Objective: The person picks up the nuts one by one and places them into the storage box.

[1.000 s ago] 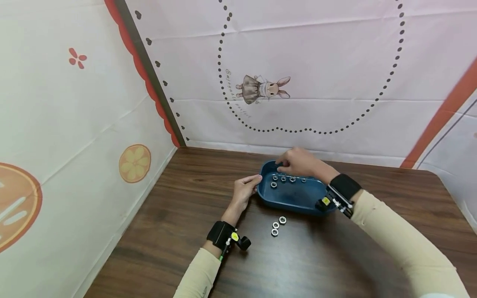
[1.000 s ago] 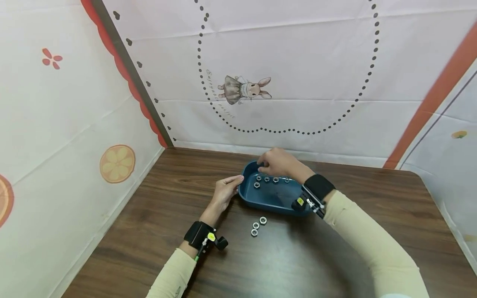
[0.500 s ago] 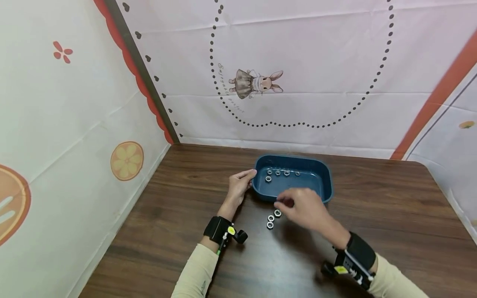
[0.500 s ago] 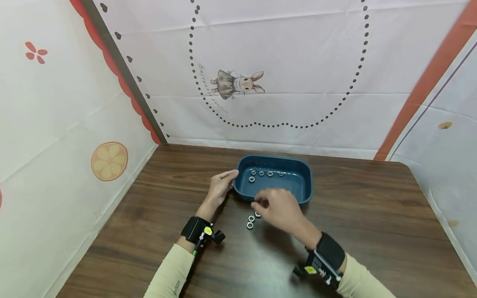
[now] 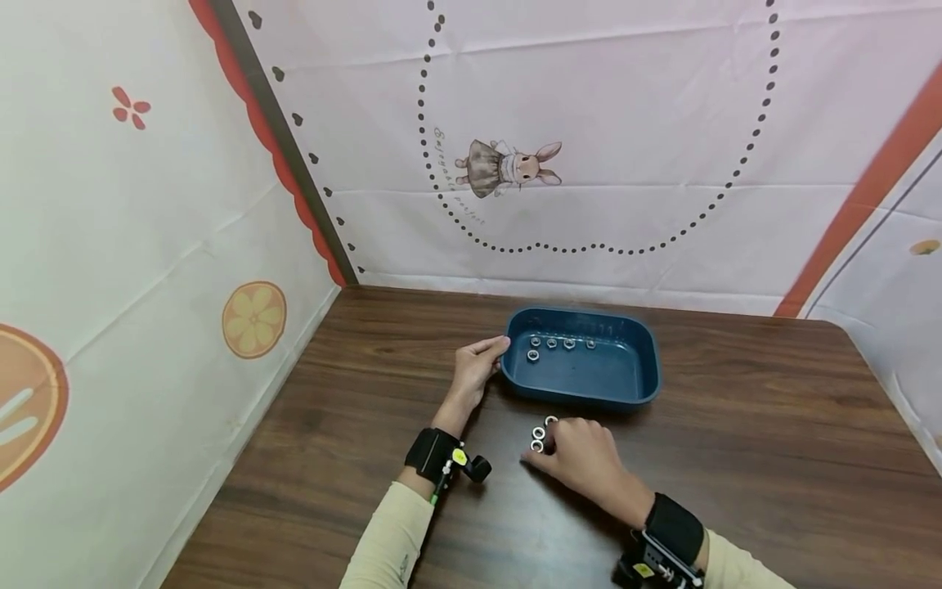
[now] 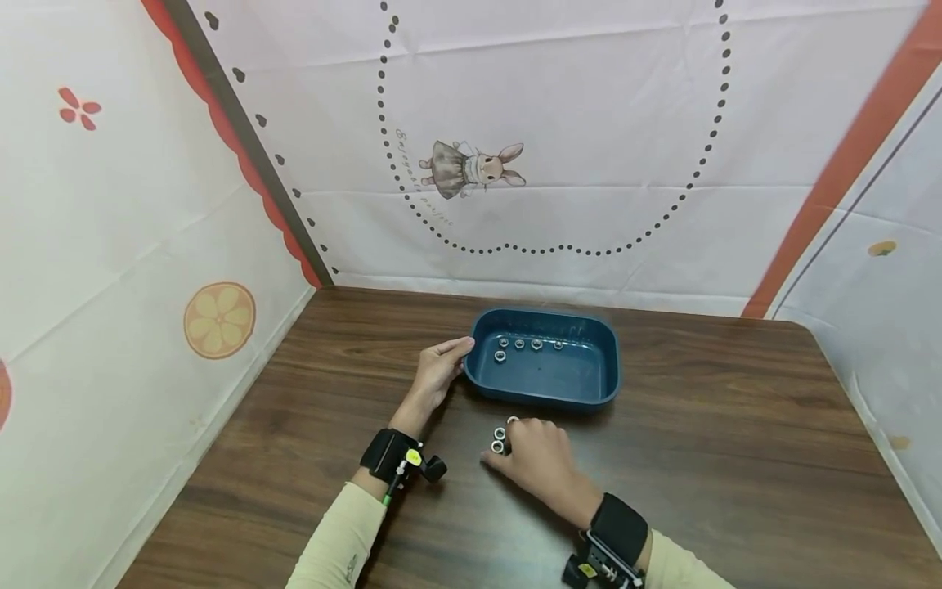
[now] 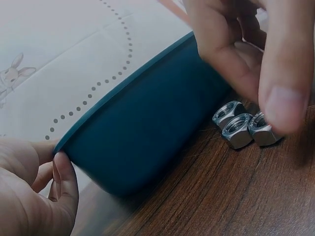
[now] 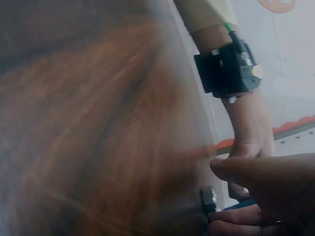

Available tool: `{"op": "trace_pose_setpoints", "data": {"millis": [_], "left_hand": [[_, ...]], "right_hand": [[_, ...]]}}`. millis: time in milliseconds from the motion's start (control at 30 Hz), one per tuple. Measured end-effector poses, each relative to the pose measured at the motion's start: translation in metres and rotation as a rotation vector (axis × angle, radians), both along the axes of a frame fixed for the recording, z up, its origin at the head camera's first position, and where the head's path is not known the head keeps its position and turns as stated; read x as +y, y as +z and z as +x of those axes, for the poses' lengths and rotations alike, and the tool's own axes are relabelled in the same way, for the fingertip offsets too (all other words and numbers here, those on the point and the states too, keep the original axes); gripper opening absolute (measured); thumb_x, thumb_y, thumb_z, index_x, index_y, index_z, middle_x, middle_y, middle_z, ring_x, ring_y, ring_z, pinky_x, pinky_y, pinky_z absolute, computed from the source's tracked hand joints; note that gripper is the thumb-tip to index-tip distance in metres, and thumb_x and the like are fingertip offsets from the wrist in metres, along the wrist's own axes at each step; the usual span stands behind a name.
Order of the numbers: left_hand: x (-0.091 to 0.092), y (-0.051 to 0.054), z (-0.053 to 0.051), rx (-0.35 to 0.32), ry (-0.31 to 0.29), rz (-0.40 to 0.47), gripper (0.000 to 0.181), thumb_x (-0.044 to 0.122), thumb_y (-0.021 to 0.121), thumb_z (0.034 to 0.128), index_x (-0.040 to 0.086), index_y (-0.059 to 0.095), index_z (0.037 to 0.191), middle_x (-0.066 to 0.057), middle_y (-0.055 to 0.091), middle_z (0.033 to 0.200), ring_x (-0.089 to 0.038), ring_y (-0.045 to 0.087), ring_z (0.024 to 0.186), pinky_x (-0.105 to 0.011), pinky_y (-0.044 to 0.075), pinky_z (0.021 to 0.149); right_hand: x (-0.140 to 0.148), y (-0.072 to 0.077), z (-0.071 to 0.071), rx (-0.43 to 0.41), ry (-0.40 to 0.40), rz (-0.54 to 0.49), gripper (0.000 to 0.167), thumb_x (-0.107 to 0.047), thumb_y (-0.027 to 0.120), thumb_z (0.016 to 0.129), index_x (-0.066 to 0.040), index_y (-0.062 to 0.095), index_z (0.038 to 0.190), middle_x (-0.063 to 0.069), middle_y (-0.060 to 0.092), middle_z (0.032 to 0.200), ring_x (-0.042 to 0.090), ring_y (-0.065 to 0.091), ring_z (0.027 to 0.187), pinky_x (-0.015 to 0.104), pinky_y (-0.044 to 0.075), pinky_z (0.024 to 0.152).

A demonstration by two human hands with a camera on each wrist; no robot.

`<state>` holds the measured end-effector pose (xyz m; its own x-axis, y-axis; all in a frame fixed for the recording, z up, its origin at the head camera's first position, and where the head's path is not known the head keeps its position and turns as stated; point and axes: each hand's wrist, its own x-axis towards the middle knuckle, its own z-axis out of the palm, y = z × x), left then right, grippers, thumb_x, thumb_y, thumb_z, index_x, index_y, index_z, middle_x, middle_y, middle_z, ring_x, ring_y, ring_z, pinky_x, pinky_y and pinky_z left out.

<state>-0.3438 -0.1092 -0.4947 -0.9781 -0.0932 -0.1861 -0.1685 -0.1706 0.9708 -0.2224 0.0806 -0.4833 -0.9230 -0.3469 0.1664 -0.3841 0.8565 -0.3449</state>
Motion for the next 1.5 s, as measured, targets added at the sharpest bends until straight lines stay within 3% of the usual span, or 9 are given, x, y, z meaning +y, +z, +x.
{"op": "trace_pose_setpoints", "data": {"millis": [100, 333, 600, 733, 867, 1000, 1133, 1333, 1500], "left_hand": [[0.001, 0.000, 0.002, 0.003, 0.000, 0.008, 0.031, 0.021, 0.079, 0.0928, 0.002, 0.076, 0.118, -0.006, 0.075, 0.103, -0.007, 0.061, 0.072, -0.019, 0.052, 0.067], [-0.003, -0.002, 0.002, 0.003, 0.008, 0.015, 0.030, 0.018, 0.076, 0.0943, 0.000, 0.075, 0.119, -0.005, 0.075, 0.102, -0.004, 0.061, 0.070, -0.018, 0.053, 0.065], [-0.007, 0.000, 0.003, 0.008, 0.014, 0.005, 0.030, 0.019, 0.077, 0.0939, 0.001, 0.075, 0.118, -0.008, 0.075, 0.109, -0.006, 0.063, 0.075, -0.017, 0.053, 0.065], [-0.009, 0.001, 0.002, 0.013, 0.021, -0.001, 0.031, 0.020, 0.078, 0.0935, 0.001, 0.075, 0.118, -0.009, 0.076, 0.109, -0.007, 0.063, 0.074, -0.017, 0.053, 0.065], [-0.010, 0.003, 0.001, 0.006, 0.019, -0.010, 0.032, 0.020, 0.078, 0.0932, 0.001, 0.075, 0.118, -0.010, 0.075, 0.111, -0.007, 0.063, 0.075, -0.017, 0.053, 0.065], [-0.010, 0.005, 0.000, -0.011, 0.012, -0.012, 0.033, 0.022, 0.079, 0.0930, 0.002, 0.075, 0.120, -0.014, 0.074, 0.116, -0.007, 0.062, 0.075, -0.016, 0.052, 0.065], [-0.010, 0.007, -0.001, -0.030, 0.013, -0.001, 0.033, 0.022, 0.079, 0.0929, 0.002, 0.075, 0.119, -0.014, 0.074, 0.114, -0.007, 0.062, 0.074, -0.016, 0.052, 0.065], [-0.006, 0.005, -0.001, -0.054, 0.007, 0.019, 0.032, 0.021, 0.080, 0.0919, 0.002, 0.076, 0.117, -0.004, 0.075, 0.102, -0.006, 0.062, 0.074, -0.017, 0.053, 0.066], [0.000, 0.005, -0.001, -0.069, 0.002, 0.029, 0.030, 0.020, 0.080, 0.0915, 0.003, 0.077, 0.117, -0.001, 0.075, 0.097, -0.006, 0.062, 0.073, -0.017, 0.054, 0.066]], "right_hand": [[-0.003, -0.003, 0.000, -0.004, -0.005, 0.006, 0.047, -0.050, 0.085, 0.079, -0.026, 0.052, 0.055, -0.012, 0.042, 0.052, 0.008, 0.041, 0.048, 0.028, 0.035, 0.044], [-0.004, -0.002, 0.002, -0.031, 0.001, -0.020, 0.041, -0.032, 0.083, 0.079, -0.025, 0.051, 0.055, -0.014, 0.040, 0.052, 0.008, 0.038, 0.049, 0.027, 0.032, 0.046], [0.009, 0.004, 0.006, -0.041, 0.068, -0.181, 0.014, -0.024, 0.085, 0.079, -0.026, 0.072, 0.073, -0.021, 0.057, 0.061, -0.007, 0.049, 0.057, 0.021, 0.043, 0.054], [0.022, 0.018, 0.005, -0.079, 0.105, -0.226, 0.007, -0.023, 0.084, 0.082, -0.023, 0.077, 0.082, -0.020, 0.059, 0.067, -0.008, 0.051, 0.061, 0.020, 0.045, 0.057], [0.040, 0.042, -0.004, -0.095, 0.141, -0.231, 0.007, -0.024, 0.082, 0.086, -0.019, 0.078, 0.088, -0.017, 0.062, 0.071, -0.006, 0.054, 0.064, 0.019, 0.048, 0.059], [0.059, 0.071, -0.025, -0.053, 0.197, -0.254, 0.007, -0.023, 0.081, 0.088, -0.017, 0.078, 0.091, -0.015, 0.065, 0.074, -0.002, 0.057, 0.067, 0.021, 0.051, 0.059], [0.073, 0.090, -0.061, -0.019, 0.290, -0.259, 0.008, -0.021, 0.080, 0.090, -0.015, 0.080, 0.095, -0.013, 0.067, 0.077, 0.002, 0.060, 0.069, 0.024, 0.052, 0.060], [0.084, 0.092, -0.124, -0.077, 0.475, -0.177, 0.017, -0.021, 0.078, 0.092, -0.009, 0.080, 0.103, -0.009, 0.073, 0.084, 0.003, 0.063, 0.072, 0.024, 0.053, 0.061], [0.079, 0.084, -0.159, -0.118, 0.575, -0.066, 0.019, -0.020, 0.078, 0.092, -0.008, 0.081, 0.106, -0.004, 0.076, 0.093, 0.006, 0.068, 0.080, 0.027, 0.057, 0.070]]}}
